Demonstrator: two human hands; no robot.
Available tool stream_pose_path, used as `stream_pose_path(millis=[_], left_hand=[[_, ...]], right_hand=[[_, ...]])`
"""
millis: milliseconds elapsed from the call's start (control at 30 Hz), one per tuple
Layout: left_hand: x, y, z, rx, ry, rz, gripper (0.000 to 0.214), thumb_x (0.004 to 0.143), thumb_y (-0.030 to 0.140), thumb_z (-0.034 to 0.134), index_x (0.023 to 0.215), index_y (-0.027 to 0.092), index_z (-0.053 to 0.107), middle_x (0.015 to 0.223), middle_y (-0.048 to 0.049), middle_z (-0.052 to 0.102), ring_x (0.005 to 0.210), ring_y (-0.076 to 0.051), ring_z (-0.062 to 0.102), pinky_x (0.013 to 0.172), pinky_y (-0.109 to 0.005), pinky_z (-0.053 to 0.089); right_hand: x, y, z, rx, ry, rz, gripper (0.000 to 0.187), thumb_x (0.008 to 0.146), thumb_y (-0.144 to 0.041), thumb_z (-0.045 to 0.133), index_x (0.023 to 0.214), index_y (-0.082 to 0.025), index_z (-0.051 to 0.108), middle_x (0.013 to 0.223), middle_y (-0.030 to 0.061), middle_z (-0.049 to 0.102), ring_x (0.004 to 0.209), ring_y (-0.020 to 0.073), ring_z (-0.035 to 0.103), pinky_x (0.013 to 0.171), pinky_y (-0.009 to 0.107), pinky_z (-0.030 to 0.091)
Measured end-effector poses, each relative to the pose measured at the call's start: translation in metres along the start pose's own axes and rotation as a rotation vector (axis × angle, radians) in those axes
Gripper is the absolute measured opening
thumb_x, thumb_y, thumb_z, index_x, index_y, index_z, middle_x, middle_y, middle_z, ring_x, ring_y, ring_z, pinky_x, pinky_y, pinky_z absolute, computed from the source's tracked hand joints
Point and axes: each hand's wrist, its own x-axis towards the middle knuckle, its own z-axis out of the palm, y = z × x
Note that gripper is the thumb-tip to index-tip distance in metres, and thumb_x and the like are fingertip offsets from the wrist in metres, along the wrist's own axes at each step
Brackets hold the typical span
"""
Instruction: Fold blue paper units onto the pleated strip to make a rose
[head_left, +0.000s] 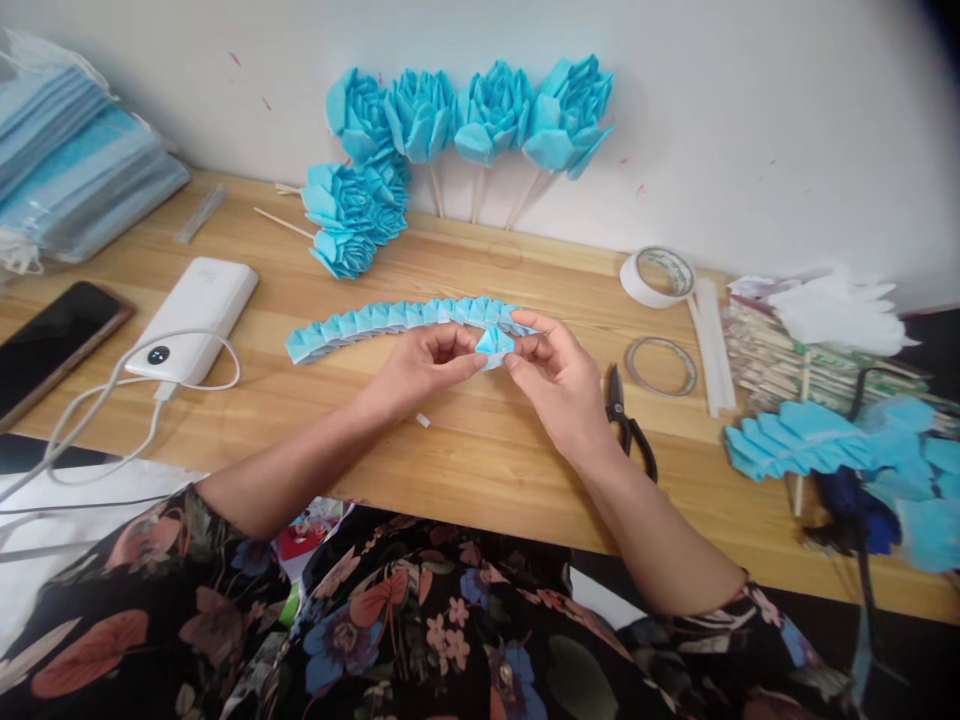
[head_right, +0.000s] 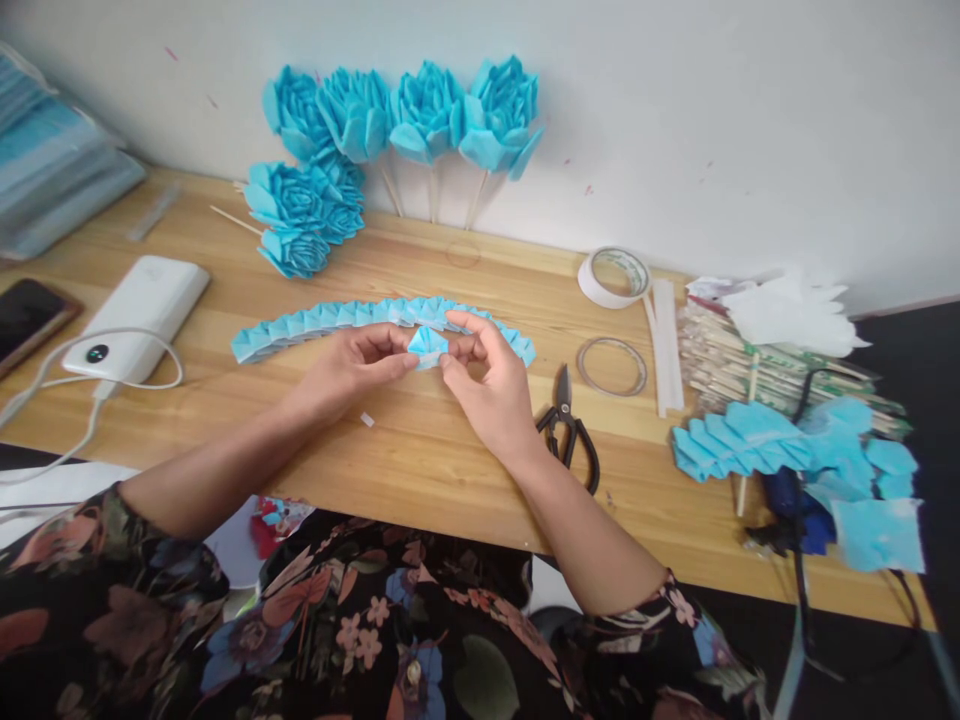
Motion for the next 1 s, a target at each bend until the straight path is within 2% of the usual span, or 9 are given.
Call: stream_pose_path(millis=[133,200,333,400,467,600,767,1000], left_hand=[[0.001,-0.002,-0.002,0.041,0.014,0.015,0.019,0.079,0.033,0.068,0.078,0.016,0.061,0.074,0.0002,0.063,0.068,-0.011,0.055,0.068,-0.026,0.045],[0.002,-0.002,-0.002,0.060,0.037,0.020,0.019,0.080,0.033,0.067,0.077,0.016,0.060,0.073,0.0006,0.062,0.066,-0.010,0.054,0.066,-0.025,0.043],[0.003,-0.003,-0.003,0.108,0.079,0.034,0.019,0.080,0.033,0.065,0.075,0.016,0.059,0.072,0.0004,0.061,0.066,-0.010,0.052,0.064,-0.025,0.041],[0.003,-0.004,-0.002,0.128,0.079,0.042,0.020,0.080,0.034,0.065,0.074,0.017,0.058,0.072,0.0000,0.062,0.066,-0.010,0.053,0.065,-0.025,0.042],[0.003,-0.004,-0.002,0.129,0.067,0.044,0.020,0.080,0.035,0.066,0.074,0.017,0.058,0.073,-0.0001,0.062,0.067,-0.011,0.054,0.066,-0.025,0.042],[0.002,-0.004,-0.001,0.093,0.032,0.041,0.020,0.079,0.035,0.067,0.077,0.016,0.062,0.073,-0.0001,0.064,0.068,-0.011,0.055,0.066,-0.025,0.043],[0.002,-0.004,-0.001,0.070,0.024,0.053,0.017,0.079,0.032,0.069,0.080,0.015,0.066,0.074,-0.0005,0.066,0.067,-0.010,0.055,0.066,-0.025,0.043],[0.002,-0.006,-0.001,0.182,0.049,0.103,0.018,0.078,0.032,0.067,0.072,0.016,0.061,0.067,0.0006,0.060,0.062,-0.010,0.049,0.060,-0.025,0.039]], right_hand=[[-0.001,-0.002,-0.001,-0.029,-0.004,-0.015,0.035,0.085,-0.023,0.062,0.120,-0.027,0.060,0.084,-0.0022,0.067,0.081,0.0156,0.064,0.083,0.037,0.051],[-0.003,-0.006,-0.002,-0.088,0.043,-0.063,0.031,0.087,-0.023,0.060,0.117,-0.027,0.061,0.087,-0.0013,0.068,0.083,0.0163,0.064,0.083,0.037,0.051],[-0.009,-0.015,-0.002,-0.449,0.185,-0.365,0.011,0.086,-0.021,0.061,0.096,-0.027,0.065,0.082,0.0001,0.069,0.082,0.0192,0.063,0.086,0.042,0.046],[-0.010,-0.015,0.000,-0.602,0.150,-0.495,0.006,0.086,-0.021,0.062,0.084,-0.027,0.065,0.076,0.0000,0.069,0.078,0.0202,0.062,0.085,0.042,0.043],[-0.010,-0.012,0.001,-0.690,0.105,-0.551,0.010,0.088,-0.021,0.061,0.080,-0.027,0.065,0.073,-0.0003,0.069,0.076,0.0205,0.062,0.083,0.042,0.042],[-0.008,-0.006,0.002,-0.791,0.123,-0.571,0.012,0.090,-0.021,0.060,0.082,-0.027,0.067,0.074,-0.0009,0.071,0.077,0.0204,0.063,0.082,0.040,0.041],[-0.007,-0.005,0.002,-0.813,0.131,-0.573,0.011,0.090,-0.021,0.061,0.084,-0.027,0.067,0.074,-0.0010,0.072,0.076,0.0205,0.064,0.081,0.040,0.041],[-0.007,-0.005,0.003,-0.786,0.111,-0.527,0.010,0.088,-0.021,0.062,0.082,-0.027,0.066,0.074,-0.0007,0.071,0.076,0.0206,0.063,0.081,0.039,0.040]])
